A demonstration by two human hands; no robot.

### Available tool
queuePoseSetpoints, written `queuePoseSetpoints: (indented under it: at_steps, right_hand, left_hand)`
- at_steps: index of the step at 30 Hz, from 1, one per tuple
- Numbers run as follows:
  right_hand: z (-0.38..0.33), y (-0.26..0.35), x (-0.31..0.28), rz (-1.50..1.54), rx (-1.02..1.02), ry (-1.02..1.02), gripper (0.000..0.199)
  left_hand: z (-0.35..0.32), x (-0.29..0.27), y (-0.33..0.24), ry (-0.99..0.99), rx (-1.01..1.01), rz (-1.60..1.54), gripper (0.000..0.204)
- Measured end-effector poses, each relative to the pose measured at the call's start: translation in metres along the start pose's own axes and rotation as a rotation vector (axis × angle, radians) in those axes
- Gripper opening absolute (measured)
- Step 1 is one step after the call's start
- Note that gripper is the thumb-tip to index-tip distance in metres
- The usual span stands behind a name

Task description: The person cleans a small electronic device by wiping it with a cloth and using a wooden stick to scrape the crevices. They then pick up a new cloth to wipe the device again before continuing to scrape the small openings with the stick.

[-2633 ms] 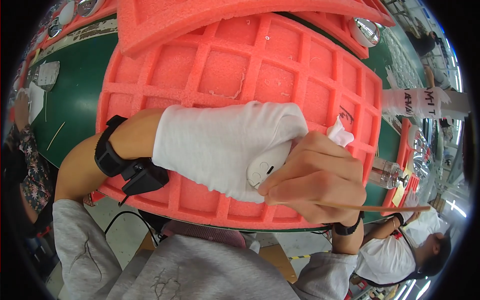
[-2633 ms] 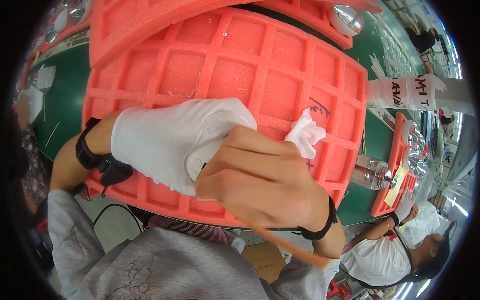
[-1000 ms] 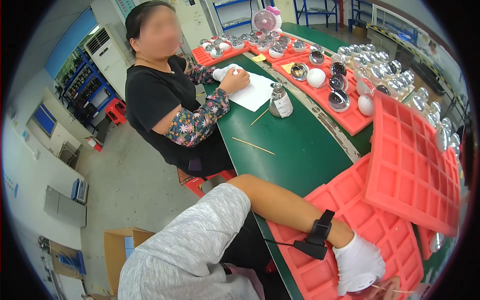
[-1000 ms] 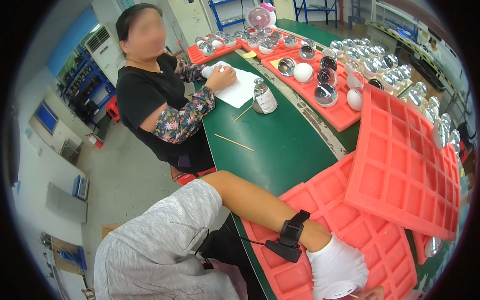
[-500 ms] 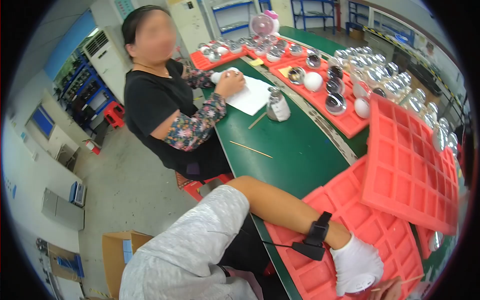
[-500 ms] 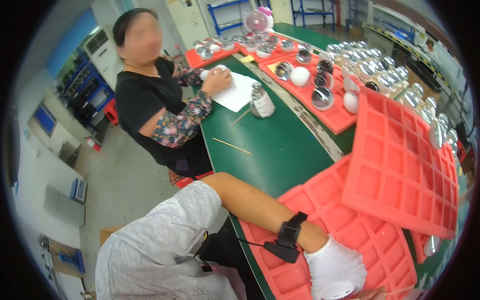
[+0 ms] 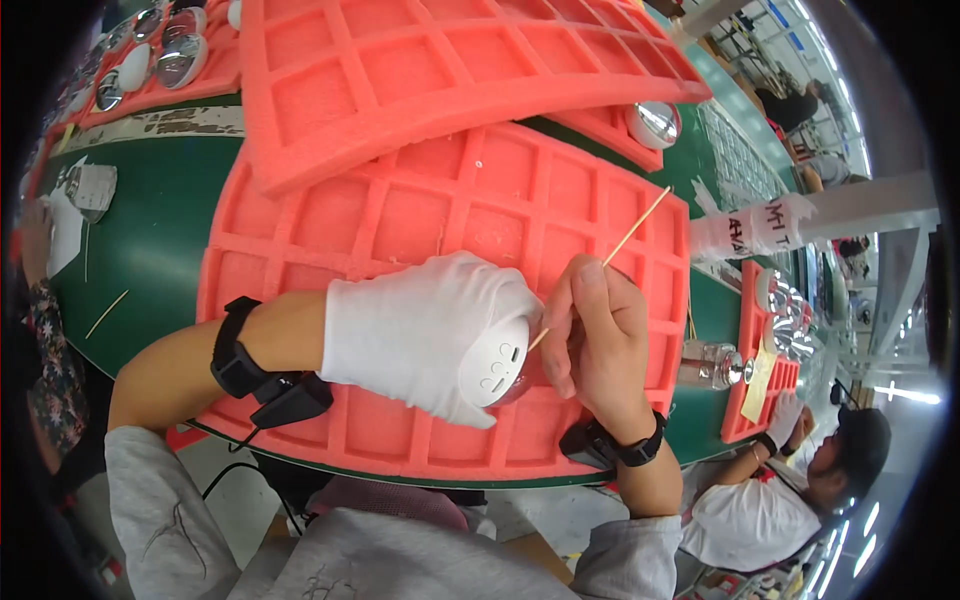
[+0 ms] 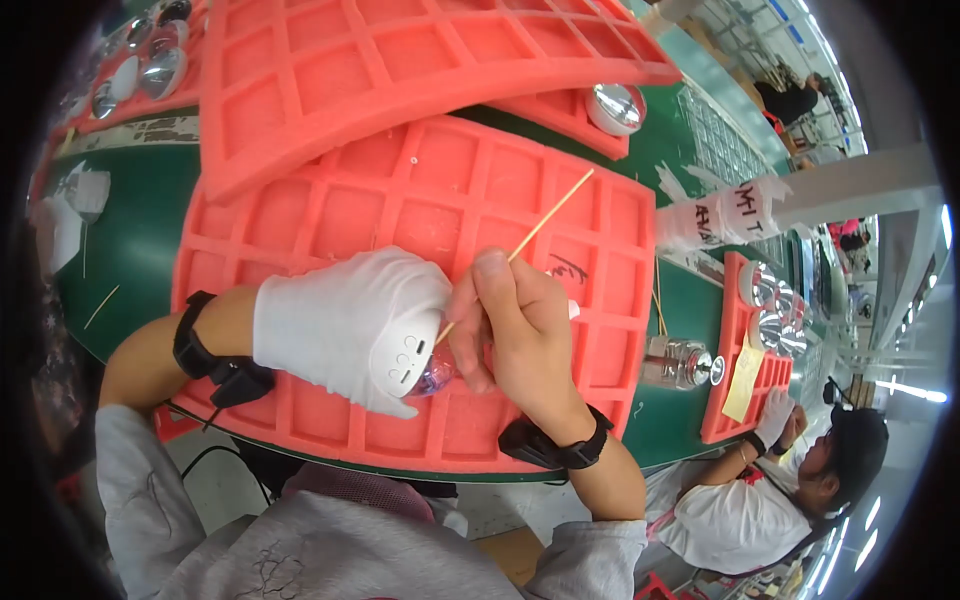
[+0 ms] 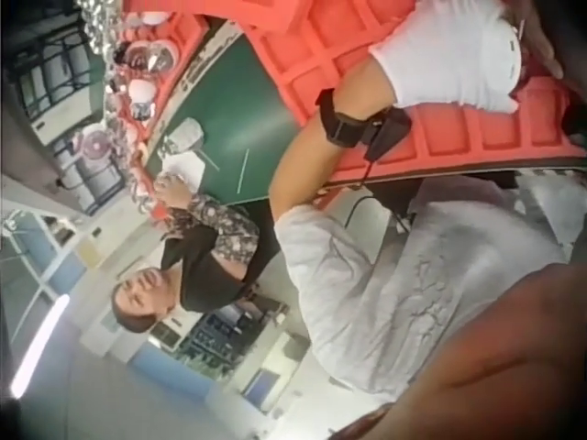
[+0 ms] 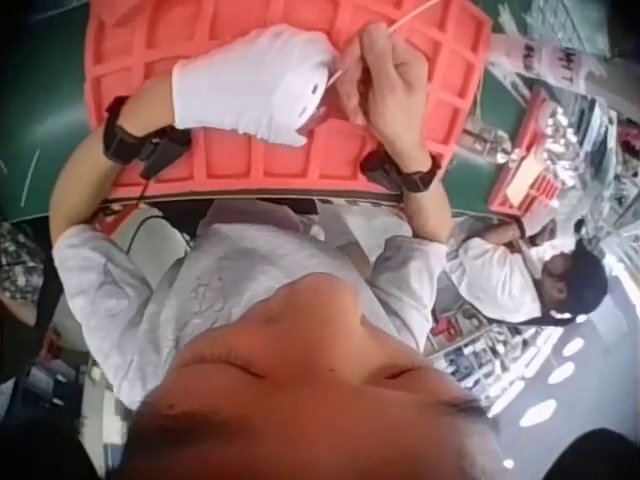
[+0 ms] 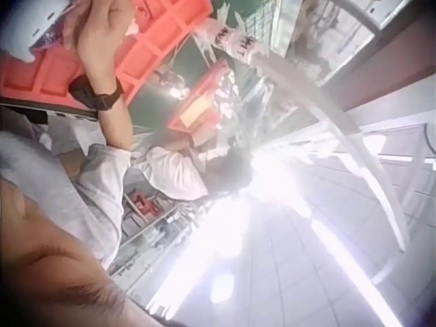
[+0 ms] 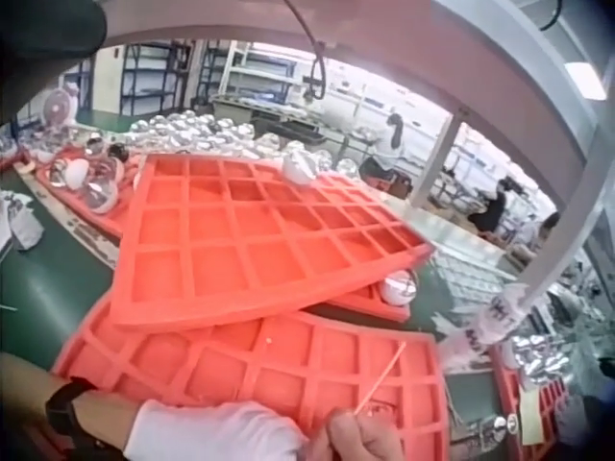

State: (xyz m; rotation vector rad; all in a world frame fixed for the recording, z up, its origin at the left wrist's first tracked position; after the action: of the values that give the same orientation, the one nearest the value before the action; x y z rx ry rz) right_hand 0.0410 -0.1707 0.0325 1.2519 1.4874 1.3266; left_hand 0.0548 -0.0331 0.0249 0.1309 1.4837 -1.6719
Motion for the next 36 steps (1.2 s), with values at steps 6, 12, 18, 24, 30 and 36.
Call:
queuePoseSetpoints:
  at_steps: [6, 12, 18, 24, 30, 36]
  right_hand:
    - [-0.004, 0.0, -0.003, 0.072, 0.032, 0.02, 0.048]
    - [-0.006, 0.0, 0.003, 0.037, -0.012, 0.12, 0.047]
    - [-0.004, 0.001, 0.005, 0.039, 0.026, 0.159, 0.045]
    - [-0.004, -0.004, 0.002, 0.107, 0.074, 0.059, 0.045]
    - [-0.009, -0.002, 0.002, 0.111, -0.01, 0.109, 0.043]
    - [-0.008, 0.0, 0.003, 0.08, -0.026, 0.202, 0.04]
  left_hand:
    - [0.007, 0.006, 0.0, 0.163, -0.159, -0.014, 0.038]
    - [0.007, 0.017, 0.01, 0.132, -0.176, -0.116, 0.032]
    - [0.007, 0.02, 0.006, 0.133, -0.075, -0.062, 0.033]
    - [0.002, 0.02, 0.015, 0.112, -0.125, -0.133, 0.033]
    - [0.004, 0.016, 0.011, 0.114, -0.133, -0.17, 0.033]
    - [0.004, 0.016, 0.01, 0.123, -0.136, -0.152, 0.031]
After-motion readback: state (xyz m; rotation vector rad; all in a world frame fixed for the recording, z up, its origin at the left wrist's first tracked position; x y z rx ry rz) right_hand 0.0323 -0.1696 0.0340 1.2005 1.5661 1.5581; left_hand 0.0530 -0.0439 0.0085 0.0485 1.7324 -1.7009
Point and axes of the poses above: each hand's wrist, its own z-axis towards the middle knuckle, its own x-axis out of the palm, y = z × x, the point moved 6 cm from there along z, towards the middle knuckle, and after that the axes turned 1 degree about y, right-handed, at the moved point
